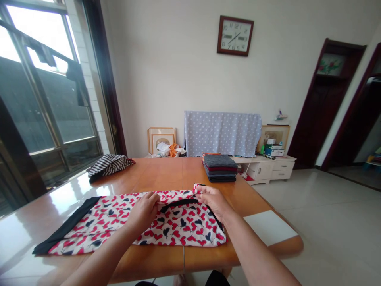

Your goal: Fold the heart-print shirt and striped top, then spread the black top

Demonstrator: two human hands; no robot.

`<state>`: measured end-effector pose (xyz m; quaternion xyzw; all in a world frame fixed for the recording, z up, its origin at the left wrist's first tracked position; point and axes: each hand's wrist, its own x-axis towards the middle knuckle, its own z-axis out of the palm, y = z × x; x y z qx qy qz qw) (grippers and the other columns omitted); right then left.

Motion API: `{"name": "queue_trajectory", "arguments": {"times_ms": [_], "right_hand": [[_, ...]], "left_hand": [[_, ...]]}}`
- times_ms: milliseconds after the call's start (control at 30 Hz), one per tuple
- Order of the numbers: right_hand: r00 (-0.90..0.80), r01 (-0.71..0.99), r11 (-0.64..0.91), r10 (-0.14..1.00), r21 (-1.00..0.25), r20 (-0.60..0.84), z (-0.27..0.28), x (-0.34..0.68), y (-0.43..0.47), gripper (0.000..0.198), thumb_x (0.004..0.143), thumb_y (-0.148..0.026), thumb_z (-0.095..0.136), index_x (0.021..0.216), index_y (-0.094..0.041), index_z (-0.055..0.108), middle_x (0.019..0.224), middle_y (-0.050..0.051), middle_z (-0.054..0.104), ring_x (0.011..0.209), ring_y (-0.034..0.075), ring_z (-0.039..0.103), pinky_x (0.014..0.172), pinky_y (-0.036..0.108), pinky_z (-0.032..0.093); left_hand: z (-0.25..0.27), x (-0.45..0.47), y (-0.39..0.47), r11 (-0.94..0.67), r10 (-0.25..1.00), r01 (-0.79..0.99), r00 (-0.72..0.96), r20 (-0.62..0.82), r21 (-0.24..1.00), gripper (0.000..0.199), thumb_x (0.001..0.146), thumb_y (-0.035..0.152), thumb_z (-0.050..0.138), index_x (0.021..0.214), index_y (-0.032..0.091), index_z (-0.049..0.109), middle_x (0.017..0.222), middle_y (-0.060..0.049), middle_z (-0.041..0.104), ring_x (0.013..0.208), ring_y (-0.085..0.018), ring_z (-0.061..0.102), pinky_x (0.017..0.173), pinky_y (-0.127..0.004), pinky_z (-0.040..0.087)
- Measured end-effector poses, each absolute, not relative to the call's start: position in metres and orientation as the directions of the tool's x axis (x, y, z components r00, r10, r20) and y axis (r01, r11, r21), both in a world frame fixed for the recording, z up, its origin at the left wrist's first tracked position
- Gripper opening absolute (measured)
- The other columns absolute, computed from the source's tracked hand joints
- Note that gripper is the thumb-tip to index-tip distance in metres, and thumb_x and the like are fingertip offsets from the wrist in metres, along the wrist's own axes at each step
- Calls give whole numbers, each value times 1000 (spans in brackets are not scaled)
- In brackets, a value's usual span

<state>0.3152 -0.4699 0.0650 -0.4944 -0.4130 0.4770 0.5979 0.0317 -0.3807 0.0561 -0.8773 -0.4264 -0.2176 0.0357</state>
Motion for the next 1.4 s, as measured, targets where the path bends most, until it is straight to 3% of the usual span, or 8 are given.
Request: {"name": "queue_trajectory", "arguments": {"times_ms": [167, 367, 600, 700, 833, 1133, 1233, 1400], "right_hand": [[145, -101, -12, 989, -995, -26, 45, 322, -501, 31, 83, -34, 71, 109, -17, 75, 117, 11, 75, 115, 25, 67, 91, 31, 54], [116, -147, -164, 976, -975, -182, 26, 331, -521, 27, 82, -34, 75, 101, -15, 75, 114, 14, 74, 108, 26, 71, 90, 34, 57], [201, -365, 57, 979, -929, -19, 43, 327, -509, 28, 82, -34, 78, 105, -19, 73, 118, 10, 73, 114, 23, 69, 103, 35, 52], [192, -341, 35, 981, -939, -33, 40, 329, -510, 25, 83, -37, 77, 99, -18, 73, 112, 10, 74, 108, 23, 70, 99, 36, 55], [138, -132, -208, 965, -969, -225, 30, 335, -518, 28, 81, -41, 77, 88, -15, 72, 99, 11, 75, 89, 21, 74, 82, 32, 60], [134, -24, -235, 962, -972, -236, 33, 340, -520, 30, 85, -45, 72, 88, -16, 67, 90, 10, 74, 76, 18, 73, 52, 20, 50], [121, -25, -239, 963, -971, -240, 32, 340, -520, 31, 86, -46, 69, 90, -16, 67, 80, 8, 72, 72, 17, 71, 51, 19, 50], [137, -59, -194, 970, -979, -201, 33, 335, -519, 31, 86, -47, 72, 91, -16, 66, 86, 9, 74, 73, 16, 71, 53, 19, 50]], "left_hand": [[49, 26, -393, -679, 705, 734, 657, 268, -13, 22, 85, 8, 48, 95, 22, 62, 106, -9, 64, 101, -26, 60, 85, -37, 42], [43, 26, -396, -679, 712, 731, 677, 187, -64, 38, 79, 6, 50, 109, 23, 65, 112, -12, 65, 102, -29, 60, 89, -42, 42], [62, 27, -400, -557, 739, 826, 540, 403, -84, 26, 91, 14, 43, 105, 20, 63, 111, -14, 63, 104, -31, 57, 92, -43, 40], [58, 24, -400, -601, 723, 795, 584, 370, -80, 27, 89, 12, 43, 105, 20, 64, 112, -14, 63, 106, -31, 57, 92, -43, 40], [49, 20, -399, -706, 698, 708, 696, 168, 3, 27, 81, 7, 46, 93, 22, 66, 105, -10, 66, 94, -26, 61, 84, -36, 42], [74, 15, -399, -675, 712, 679, 702, 12, 290, 8, 72, 23, 64, 79, 24, 65, 86, -6, 68, 73, -24, 62, 68, -32, 43], [70, 22, -401, -704, 688, 650, 724, 48, 285, 15, 75, 30, 66, 89, 24, 67, 98, -8, 68, 85, -26, 64, 74, -34, 47], [52, 58, -417, -790, 596, 528, 779, 193, 312, 44, 76, 39, 72, 118, 26, 66, 135, -11, 60, 127, -33, 53, 105, -43, 42]]}}
